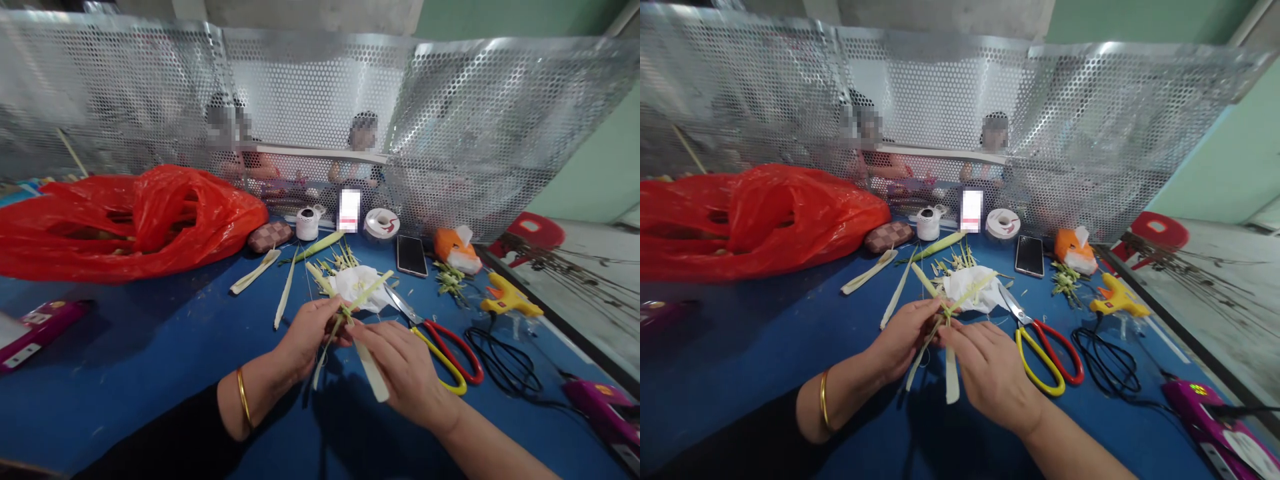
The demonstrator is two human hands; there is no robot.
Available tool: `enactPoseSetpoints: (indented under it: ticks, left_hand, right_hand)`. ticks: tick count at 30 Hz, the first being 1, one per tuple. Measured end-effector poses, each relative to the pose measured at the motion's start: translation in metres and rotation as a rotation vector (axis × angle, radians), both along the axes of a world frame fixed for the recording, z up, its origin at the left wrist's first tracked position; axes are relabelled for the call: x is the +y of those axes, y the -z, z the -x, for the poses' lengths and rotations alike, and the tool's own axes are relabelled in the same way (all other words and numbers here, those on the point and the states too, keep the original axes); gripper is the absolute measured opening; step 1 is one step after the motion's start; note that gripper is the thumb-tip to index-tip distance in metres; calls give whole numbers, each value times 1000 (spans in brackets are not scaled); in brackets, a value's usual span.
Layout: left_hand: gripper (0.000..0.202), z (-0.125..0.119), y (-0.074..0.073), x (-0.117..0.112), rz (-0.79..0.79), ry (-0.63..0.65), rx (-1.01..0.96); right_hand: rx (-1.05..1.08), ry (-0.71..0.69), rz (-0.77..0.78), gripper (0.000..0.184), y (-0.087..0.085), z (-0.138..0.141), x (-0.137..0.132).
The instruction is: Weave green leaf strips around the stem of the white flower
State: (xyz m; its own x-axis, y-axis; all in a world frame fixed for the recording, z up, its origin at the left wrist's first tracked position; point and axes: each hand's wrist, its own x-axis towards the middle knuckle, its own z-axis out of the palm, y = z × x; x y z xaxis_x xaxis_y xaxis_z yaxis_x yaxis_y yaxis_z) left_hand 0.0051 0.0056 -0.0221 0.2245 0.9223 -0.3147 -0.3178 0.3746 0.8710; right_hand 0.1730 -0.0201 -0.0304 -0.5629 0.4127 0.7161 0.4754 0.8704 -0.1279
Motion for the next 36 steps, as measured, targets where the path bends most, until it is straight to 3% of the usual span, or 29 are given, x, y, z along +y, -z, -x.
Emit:
enactPoseSetpoints:
  ticks: [2,5,8,11,18,26,32,36]
  left_hand:
    - [29,1,-2,0,14,0,14]
    - [28,0,-6,-2,17,42,45]
    - [26,-2,-7,-5,12,64,96]
    - [28,-5,-7,-8,6,122,147]
    - [22,-5,-9,-13,18,317,218]
    - [28,0,-5,-10,35,348,174]
    - [40,1,-3,-6,79,225,88]
    - [32,3,-6,-2,25,47,58]
  right_hand:
    - [158,99,108,32,3,-3,2]
    - [489,289,517,8,5,-2,8]
    - [679,253,939,26,3,1,16]
    - [811,153,1143,30,0,4,20]
    - [946,119,1136,28,4,7,16]
    - [1001,144,1134,35,1,8,18]
    - [1043,155,1237,42,5,3,23]
    - [940,167,1313,39,8,8,19]
